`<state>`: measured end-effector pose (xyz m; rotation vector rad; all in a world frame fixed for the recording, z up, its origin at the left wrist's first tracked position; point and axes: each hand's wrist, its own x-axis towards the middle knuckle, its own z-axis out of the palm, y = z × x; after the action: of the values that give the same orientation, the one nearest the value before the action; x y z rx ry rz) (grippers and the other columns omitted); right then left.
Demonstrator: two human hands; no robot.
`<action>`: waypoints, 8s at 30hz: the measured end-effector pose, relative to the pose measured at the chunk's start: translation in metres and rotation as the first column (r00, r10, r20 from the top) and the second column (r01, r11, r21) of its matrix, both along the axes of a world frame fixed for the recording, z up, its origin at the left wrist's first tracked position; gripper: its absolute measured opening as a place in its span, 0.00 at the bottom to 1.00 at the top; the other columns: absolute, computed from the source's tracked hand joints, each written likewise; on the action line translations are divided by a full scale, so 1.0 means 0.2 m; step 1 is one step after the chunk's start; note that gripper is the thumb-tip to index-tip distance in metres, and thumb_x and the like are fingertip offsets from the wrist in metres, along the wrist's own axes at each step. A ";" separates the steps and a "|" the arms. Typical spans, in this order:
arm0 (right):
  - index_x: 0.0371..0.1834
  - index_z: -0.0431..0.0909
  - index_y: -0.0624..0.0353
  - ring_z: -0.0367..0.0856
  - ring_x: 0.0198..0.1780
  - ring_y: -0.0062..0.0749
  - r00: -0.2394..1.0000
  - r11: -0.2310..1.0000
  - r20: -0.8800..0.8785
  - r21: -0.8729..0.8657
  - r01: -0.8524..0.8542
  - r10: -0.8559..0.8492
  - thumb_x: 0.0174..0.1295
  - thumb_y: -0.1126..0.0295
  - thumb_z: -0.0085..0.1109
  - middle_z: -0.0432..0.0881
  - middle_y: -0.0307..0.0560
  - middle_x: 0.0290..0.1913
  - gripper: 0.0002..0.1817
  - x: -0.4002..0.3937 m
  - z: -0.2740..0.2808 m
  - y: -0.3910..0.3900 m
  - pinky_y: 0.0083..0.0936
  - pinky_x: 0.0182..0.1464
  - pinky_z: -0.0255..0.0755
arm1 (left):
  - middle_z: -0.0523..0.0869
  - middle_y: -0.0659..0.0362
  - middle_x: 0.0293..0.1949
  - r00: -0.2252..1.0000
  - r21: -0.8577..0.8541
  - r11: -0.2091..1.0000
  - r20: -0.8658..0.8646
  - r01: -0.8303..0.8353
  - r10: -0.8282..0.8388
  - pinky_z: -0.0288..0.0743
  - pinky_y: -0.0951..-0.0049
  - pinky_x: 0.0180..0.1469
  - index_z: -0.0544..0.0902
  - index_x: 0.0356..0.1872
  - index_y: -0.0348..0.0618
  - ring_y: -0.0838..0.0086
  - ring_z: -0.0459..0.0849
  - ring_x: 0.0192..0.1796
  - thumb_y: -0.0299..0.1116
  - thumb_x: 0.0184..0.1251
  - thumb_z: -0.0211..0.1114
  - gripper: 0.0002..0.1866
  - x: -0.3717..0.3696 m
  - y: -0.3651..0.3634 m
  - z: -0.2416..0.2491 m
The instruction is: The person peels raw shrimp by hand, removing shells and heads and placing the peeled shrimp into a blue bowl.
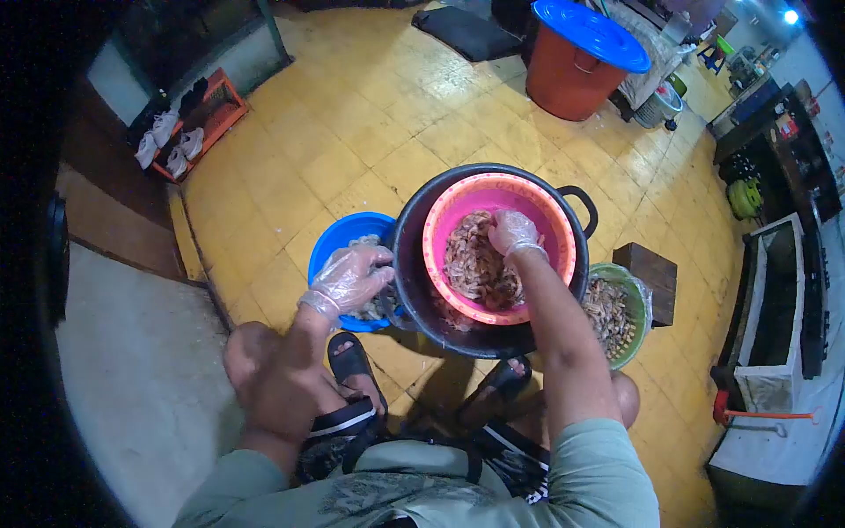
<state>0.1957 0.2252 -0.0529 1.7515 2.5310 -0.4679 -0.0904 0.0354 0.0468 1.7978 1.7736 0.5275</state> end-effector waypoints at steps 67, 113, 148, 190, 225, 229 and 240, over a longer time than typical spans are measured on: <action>0.42 0.81 0.59 0.80 0.34 0.20 0.017 0.705 -0.723 -0.679 -0.202 -0.691 0.65 0.75 0.68 0.84 0.37 0.36 0.06 0.05 0.45 -1.09 0.19 0.37 0.75 | 0.91 0.56 0.44 0.589 -0.147 0.983 0.806 0.108 0.056 0.84 0.72 0.50 0.86 0.55 0.33 0.78 0.88 0.46 0.30 0.71 0.70 0.16 0.50 -0.23 -0.02; 0.35 0.80 0.64 0.80 0.33 0.16 0.571 0.996 -0.819 -0.088 -0.027 -0.057 0.68 0.79 0.58 0.83 0.39 0.30 0.03 0.04 0.41 -1.05 0.20 0.35 0.75 | 0.89 0.55 0.45 0.470 -0.178 0.984 0.870 0.019 0.148 0.87 0.74 0.49 0.83 0.52 0.33 0.74 0.89 0.43 0.28 0.74 0.67 0.11 0.48 -0.24 -0.17; 0.37 0.82 0.59 0.84 0.32 0.53 0.815 0.936 -0.520 0.346 -0.072 0.255 0.55 0.73 0.67 0.83 0.56 0.28 0.07 -0.02 0.36 -1.11 0.45 0.36 0.77 | 0.92 0.57 0.43 0.813 0.050 0.993 0.580 -0.106 0.058 0.83 0.75 0.49 0.89 0.45 0.35 0.79 0.88 0.45 0.26 0.68 0.70 0.07 0.56 -0.31 -0.18; 0.33 0.78 0.60 0.81 0.30 0.46 0.700 0.954 -0.699 0.287 0.086 0.147 0.58 0.75 0.67 0.80 0.52 0.28 0.06 -0.05 0.31 -1.12 0.38 0.34 0.75 | 0.87 0.55 0.49 0.346 -0.254 0.965 0.901 -0.070 0.262 0.85 0.70 0.52 0.81 0.52 0.33 0.74 0.87 0.48 0.24 0.75 0.64 0.10 0.58 -0.32 -0.29; 0.55 0.88 0.52 0.86 0.59 0.46 0.899 0.965 0.361 0.009 0.262 -0.247 0.64 0.62 0.56 0.88 0.51 0.56 0.19 0.24 0.08 -0.43 0.47 0.61 0.73 | 0.88 0.44 0.53 0.988 0.166 0.981 -0.098 -0.099 0.116 0.77 0.55 0.62 0.86 0.53 0.38 0.49 0.85 0.57 0.39 0.63 0.70 0.20 -0.10 -0.06 -0.02; 0.55 0.85 0.56 0.86 0.59 0.47 0.949 0.948 0.122 -0.099 0.303 -0.290 0.67 0.66 0.53 0.88 0.55 0.55 0.18 0.28 0.19 -0.45 0.44 0.60 0.76 | 0.89 0.45 0.52 0.992 0.224 0.968 -0.036 -0.111 0.122 0.79 0.56 0.61 0.86 0.50 0.37 0.50 0.86 0.56 0.37 0.64 0.70 0.18 -0.03 -0.05 -0.03; 0.51 0.87 0.56 0.87 0.44 0.48 0.807 0.980 -0.586 -0.196 -0.043 -0.082 0.61 0.71 0.63 0.87 0.58 0.41 0.15 0.19 0.53 -0.91 0.40 0.51 0.79 | 0.87 0.44 0.57 0.836 0.336 0.940 0.498 0.060 -0.231 0.83 0.66 0.59 0.85 0.56 0.33 0.62 0.87 0.59 0.27 0.67 0.71 0.18 0.51 -0.20 -0.06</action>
<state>0.2345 0.0436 0.0530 1.7573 2.6867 -1.4248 0.0124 -0.0044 0.0353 1.7379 1.2042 1.1669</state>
